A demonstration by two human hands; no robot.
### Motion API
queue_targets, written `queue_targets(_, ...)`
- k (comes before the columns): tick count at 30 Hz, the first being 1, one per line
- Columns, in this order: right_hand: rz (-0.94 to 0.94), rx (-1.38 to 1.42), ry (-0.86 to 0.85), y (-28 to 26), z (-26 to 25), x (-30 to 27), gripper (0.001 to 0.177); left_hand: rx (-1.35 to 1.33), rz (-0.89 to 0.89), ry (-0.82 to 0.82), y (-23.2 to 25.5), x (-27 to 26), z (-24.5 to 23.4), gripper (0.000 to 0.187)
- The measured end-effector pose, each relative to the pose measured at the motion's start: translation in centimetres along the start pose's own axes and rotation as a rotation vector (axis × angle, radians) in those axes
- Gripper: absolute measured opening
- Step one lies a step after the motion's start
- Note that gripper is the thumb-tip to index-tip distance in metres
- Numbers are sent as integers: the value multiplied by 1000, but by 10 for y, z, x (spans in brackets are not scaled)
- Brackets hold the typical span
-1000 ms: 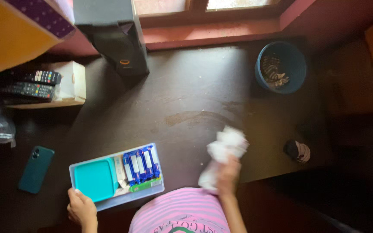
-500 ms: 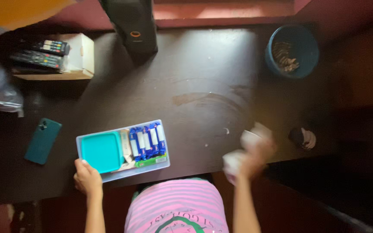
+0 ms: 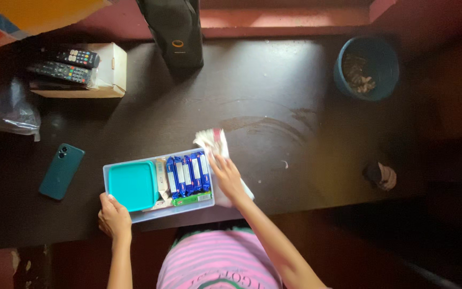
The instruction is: The person organizes small packaged items, including blue and green wrappers, into a clear plastic container with a teal lid. They place items one by one into the container, then wipe the surrounding table surface with a cloth.
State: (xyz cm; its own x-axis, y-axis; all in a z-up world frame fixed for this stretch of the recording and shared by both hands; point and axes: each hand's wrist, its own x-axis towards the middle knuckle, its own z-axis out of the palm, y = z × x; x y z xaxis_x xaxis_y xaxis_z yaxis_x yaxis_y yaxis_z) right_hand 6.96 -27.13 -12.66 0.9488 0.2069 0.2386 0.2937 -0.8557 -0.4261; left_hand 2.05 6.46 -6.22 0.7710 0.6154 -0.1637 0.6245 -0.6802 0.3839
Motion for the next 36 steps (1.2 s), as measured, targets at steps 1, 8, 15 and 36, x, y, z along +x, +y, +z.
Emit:
queue_targets(1,-49,-68,5,9,19,27,74,0,-1,-1,-1,1,1,31)
queue_targets(8,23,-407,110,106,57,139,54,17,-35,-1,-9,3,5,32)
queue_targets(15,898,28,508,289,-55,90,50,58,-54,11,-16,3,11,33)
queue_targets(36,497,-500,111,255,-78,-16,33,42,-60,29,-3,1,6,33)
